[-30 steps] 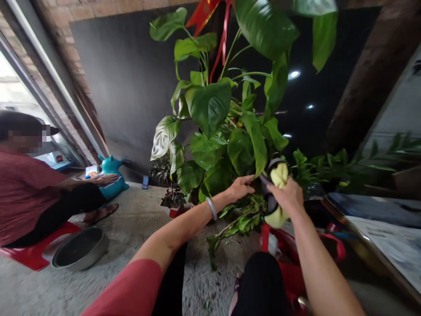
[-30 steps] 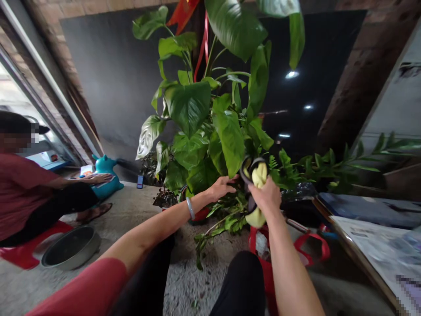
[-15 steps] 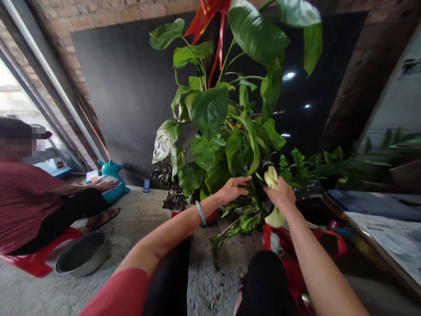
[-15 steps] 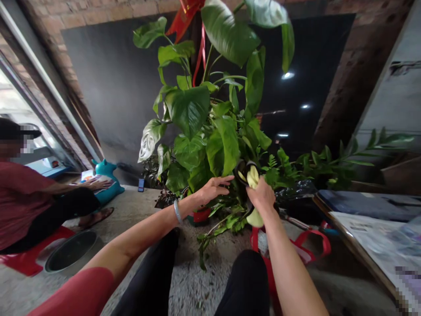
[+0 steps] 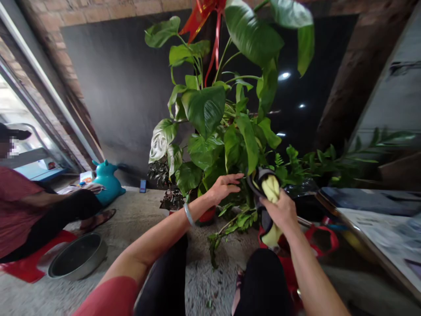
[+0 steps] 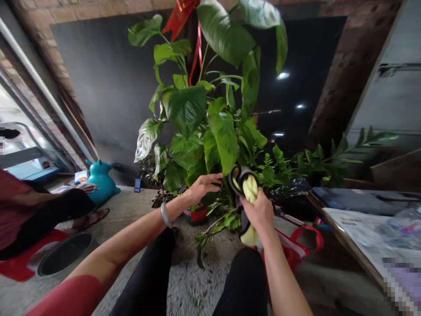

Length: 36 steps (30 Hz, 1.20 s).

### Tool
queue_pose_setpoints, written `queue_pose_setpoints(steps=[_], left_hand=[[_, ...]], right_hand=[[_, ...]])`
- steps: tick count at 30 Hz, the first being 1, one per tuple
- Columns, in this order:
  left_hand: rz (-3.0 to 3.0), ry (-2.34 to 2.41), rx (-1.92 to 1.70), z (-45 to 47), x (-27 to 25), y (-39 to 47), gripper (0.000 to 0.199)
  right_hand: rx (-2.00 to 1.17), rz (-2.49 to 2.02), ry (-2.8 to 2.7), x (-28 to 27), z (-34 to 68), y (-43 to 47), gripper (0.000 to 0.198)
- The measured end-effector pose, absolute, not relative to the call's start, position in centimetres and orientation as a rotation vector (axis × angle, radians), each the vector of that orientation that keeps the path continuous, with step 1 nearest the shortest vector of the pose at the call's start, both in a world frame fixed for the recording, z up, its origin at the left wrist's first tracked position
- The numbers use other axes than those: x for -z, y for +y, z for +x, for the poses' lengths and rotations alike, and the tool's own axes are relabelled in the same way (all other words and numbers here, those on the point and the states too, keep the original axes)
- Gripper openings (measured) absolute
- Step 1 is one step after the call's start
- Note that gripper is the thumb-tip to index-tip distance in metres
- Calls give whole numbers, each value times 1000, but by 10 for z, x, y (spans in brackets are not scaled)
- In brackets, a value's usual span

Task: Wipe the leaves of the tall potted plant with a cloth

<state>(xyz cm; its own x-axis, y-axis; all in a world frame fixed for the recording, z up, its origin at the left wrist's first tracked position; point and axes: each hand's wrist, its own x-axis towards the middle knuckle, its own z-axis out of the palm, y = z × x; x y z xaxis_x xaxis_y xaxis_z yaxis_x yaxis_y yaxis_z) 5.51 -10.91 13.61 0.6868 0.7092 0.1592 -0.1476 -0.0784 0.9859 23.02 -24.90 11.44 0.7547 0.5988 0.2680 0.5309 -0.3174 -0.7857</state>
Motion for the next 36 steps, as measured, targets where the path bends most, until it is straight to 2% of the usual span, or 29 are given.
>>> queue_pose_setpoints(steps=[4, 9, 11, 15, 20, 22, 25, 28, 31, 34, 36], left_hand=[[1463, 511, -753, 46, -136, -103, 54], [1451, 489, -721, 57, -133, -115, 55], [1492, 469, -708, 60, -133, -120, 58], [1552, 520, -712, 56, -128, -117, 63], [1615, 568, -709, 53, -116, -110, 68], [1711, 519, -736, 48, -111, -115, 65], [1947, 460, -919, 23, -102, -126, 52], [2002, 692, -1378, -14, -94, -120, 37], [1585, 1002, -1654, -34, -89, -96, 45], [1182, 1025, -1419, -22, -86, -75, 61], [1047, 952, -1171, -3, -83, -70, 62]], right_hand=[[-238, -2078, -757, -97, 238, -285, 39], [149, -1753, -572, -132, 249, -285, 61], [222, -1754, -656, -140, 238, -264, 61], [-93, -1961, -804, -107, 209, -243, 53], [-305, -1915, -675, -41, 199, -286, 52], [-357, -1860, -593, -28, 200, -305, 53], [-367, -1820, -553, -20, 202, -325, 55], [-392, -1807, -548, -35, 196, -337, 55], [-413, -1720, -697, -80, 180, -335, 51], [-292, -1537, -986, -143, 158, -305, 47], [-117, -1456, -1063, -172, 146, -273, 46]])
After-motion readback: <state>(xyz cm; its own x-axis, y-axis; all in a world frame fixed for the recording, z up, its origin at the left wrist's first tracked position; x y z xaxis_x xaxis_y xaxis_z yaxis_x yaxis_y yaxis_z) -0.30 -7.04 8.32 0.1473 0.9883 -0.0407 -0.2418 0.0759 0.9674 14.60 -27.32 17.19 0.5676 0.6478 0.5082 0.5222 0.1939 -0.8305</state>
